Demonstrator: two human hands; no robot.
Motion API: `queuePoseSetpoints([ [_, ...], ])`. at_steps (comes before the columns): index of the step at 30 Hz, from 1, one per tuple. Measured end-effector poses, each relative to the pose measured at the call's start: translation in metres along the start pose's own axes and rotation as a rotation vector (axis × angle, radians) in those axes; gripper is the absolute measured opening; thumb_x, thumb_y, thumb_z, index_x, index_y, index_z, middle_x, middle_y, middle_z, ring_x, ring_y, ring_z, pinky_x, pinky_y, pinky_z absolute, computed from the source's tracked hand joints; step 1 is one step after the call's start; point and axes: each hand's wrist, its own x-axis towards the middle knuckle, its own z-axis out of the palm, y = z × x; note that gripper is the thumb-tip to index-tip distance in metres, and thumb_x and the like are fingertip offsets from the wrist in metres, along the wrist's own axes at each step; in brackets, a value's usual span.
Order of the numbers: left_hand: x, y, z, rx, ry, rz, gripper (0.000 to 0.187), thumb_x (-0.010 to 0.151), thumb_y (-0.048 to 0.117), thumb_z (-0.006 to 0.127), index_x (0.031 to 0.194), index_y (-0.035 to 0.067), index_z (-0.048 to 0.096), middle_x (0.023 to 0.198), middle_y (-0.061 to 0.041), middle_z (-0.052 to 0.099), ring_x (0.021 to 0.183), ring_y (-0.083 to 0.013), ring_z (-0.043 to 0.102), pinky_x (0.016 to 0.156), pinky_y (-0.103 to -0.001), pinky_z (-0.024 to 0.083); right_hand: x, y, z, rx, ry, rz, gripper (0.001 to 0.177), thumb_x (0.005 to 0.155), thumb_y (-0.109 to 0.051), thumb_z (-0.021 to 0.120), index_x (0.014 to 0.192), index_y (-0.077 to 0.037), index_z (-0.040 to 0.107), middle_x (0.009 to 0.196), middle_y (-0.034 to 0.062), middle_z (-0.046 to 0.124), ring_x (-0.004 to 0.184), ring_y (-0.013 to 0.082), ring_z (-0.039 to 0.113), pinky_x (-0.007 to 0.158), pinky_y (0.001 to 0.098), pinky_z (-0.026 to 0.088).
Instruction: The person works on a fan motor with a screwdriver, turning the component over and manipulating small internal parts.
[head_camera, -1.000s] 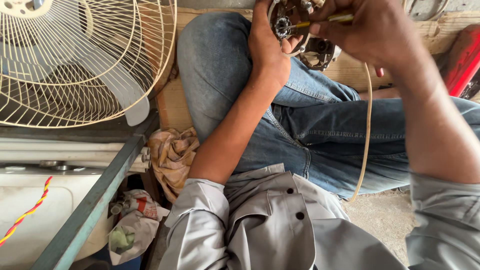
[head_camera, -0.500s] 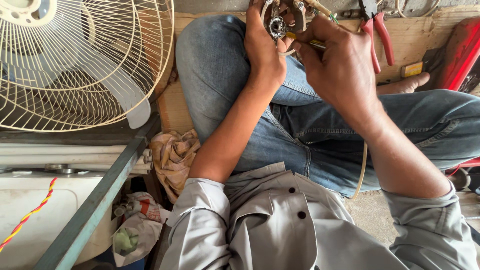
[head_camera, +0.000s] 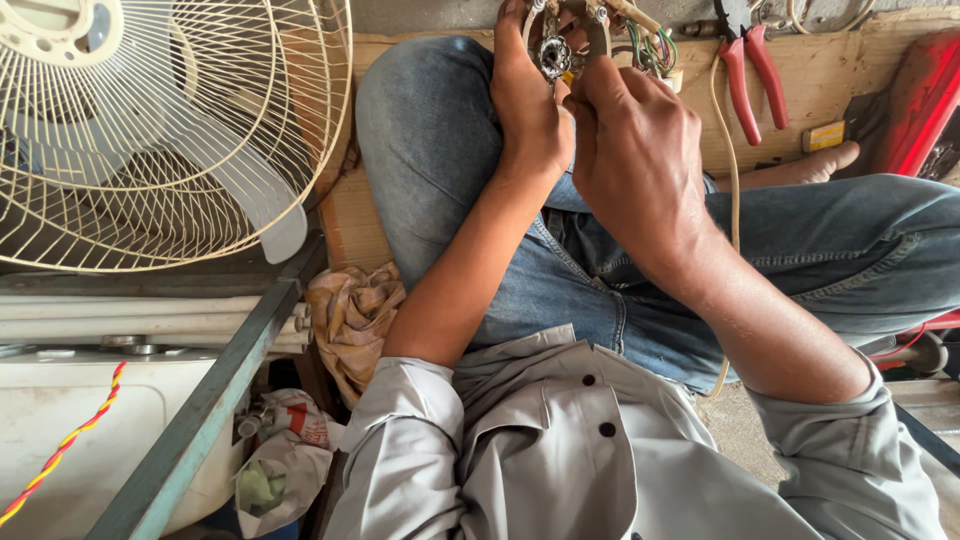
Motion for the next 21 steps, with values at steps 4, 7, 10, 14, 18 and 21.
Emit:
queuePoseSetpoints([
  [4, 0.0, -0.002, 0.0, -0.05, -0.031, -0.055, 0.034, 0.108, 0.038, 0.045, 0.114, 0.011, 0.065, 0.107, -0.001, 0.069, 0.097, -0.0148, 0.066, 0.08, -0.034, 0.052, 0.003, 0.006, -0.007, 0.025, -0.029, 0.008, 0.009, 0.108, -0.006, 0.068, 0.108, -0.001, 0.06, 0.094, 0.0157, 0.07, 0.079, 0.0355, 0.071, 0.066, 0.0466, 0.055],
  [7, 0.006, -0.008, 0.0, -0.138, -0.118, 0.014, 0.032, 0.117, 0.036, 0.047, 0.116, 0.008, 0.064, 0.108, -0.004, 0.069, 0.099, -0.0177, 0.065, 0.089, -0.034, 0.052, -0.001, 0.002, 0.0, -0.066, -0.057, -0.035, 0.012, 0.107, -0.006, 0.068, 0.103, -0.001, 0.059, 0.094, 0.0154, 0.068, 0.082, 0.0358, 0.071, 0.069, 0.0461, 0.056],
  [10, 0.002, -0.005, -0.003, -0.056, -0.127, 0.02, 0.036, 0.114, 0.039, 0.043, 0.117, 0.008, 0.063, 0.108, -0.003, 0.07, 0.102, -0.0155, 0.066, 0.093, -0.034, 0.053, 0.0, 0.004, -0.005, -0.096, -0.05, -0.052, 0.012, 0.106, -0.007, 0.071, 0.101, -0.001, 0.062, 0.096, 0.0154, 0.071, 0.085, 0.0361, 0.071, 0.073, 0.0455, 0.056],
  [14, 0.001, 0.0, 0.001, -0.07, -0.126, -0.077, 0.037, 0.115, 0.043, 0.043, 0.125, 0.014, 0.062, 0.112, 0.0, 0.068, 0.103, -0.0133, 0.063, 0.087, -0.038, 0.05, 0.017, 0.021, -0.031, 0.081, -0.157, 0.03, 0.011, 0.105, -0.011, 0.075, 0.108, -0.003, 0.069, 0.098, 0.0124, 0.077, 0.082, 0.0262, 0.076, 0.073, 0.0386, 0.058],
  [18, -0.005, 0.003, 0.007, 0.023, -0.054, -0.078, 0.039, 0.111, 0.045, 0.041, 0.134, 0.019, 0.058, 0.122, 0.001, 0.064, 0.112, -0.0139, 0.061, 0.092, -0.043, 0.051, 0.035, 0.031, -0.056, 0.087, -0.17, -0.01, 0.012, 0.097, -0.009, 0.078, 0.104, -0.001, 0.072, 0.095, 0.0132, 0.076, 0.085, 0.0247, 0.076, 0.073, 0.0377, 0.057],
  [21, -0.006, 0.005, 0.009, 0.054, -0.041, -0.08, 0.041, 0.11, 0.046, 0.041, 0.137, 0.019, 0.055, 0.127, -0.001, 0.063, 0.116, -0.0151, 0.06, 0.095, -0.044, 0.05, 0.044, 0.029, -0.064, 0.026, -0.209, -0.009, 0.013, 0.098, -0.012, 0.081, 0.104, -0.002, 0.075, 0.092, 0.0129, 0.075, 0.081, 0.0246, 0.075, 0.071, 0.038, 0.056],
])
